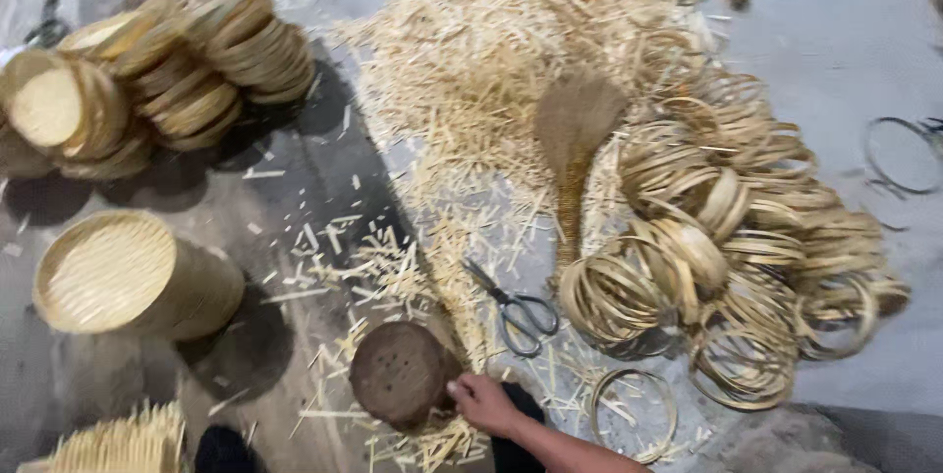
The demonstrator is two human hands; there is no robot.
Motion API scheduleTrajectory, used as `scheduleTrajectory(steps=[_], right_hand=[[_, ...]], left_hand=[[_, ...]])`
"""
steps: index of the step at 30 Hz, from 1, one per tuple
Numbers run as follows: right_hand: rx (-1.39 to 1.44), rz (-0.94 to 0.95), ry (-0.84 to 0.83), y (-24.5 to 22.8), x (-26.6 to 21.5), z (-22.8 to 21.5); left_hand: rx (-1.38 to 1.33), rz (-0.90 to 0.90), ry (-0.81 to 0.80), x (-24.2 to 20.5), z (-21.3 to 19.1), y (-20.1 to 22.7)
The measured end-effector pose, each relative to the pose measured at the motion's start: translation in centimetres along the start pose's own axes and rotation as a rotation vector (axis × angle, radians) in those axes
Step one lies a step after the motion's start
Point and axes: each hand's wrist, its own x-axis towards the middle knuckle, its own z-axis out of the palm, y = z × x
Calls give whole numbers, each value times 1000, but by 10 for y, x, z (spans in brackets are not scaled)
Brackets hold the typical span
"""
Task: The person weaves bamboo strips into circular basket bases, trims the edges with shears, and stacks the finished pieces. They repeatedly pick up woven squares, place them on a wooden mold, and cut the excess material to shape the base.
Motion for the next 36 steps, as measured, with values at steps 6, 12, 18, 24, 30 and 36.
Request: scheduleTrajectory(steps=[6, 12, 18, 24, 30, 36], right_hand=[[255, 198, -93, 24, 5, 1], [449, 273, 6, 24, 13, -13], [898, 176, -190, -65, 8, -51], [726, 316, -176, -109, 32, -61], [449, 203, 53, -90, 38, -41], [232, 73, 157, -87, 41, -32]], left_hand=[[143, -21, -38, -30, -49, -53], [350, 82, -196, -56, -73, -22], [526, 469, -418, -107, -5, 22], [498, 1408, 107, -156, 165, 44], [345, 770, -191, -148, 193, 30], [-604, -42, -252, -57, 219, 10]])
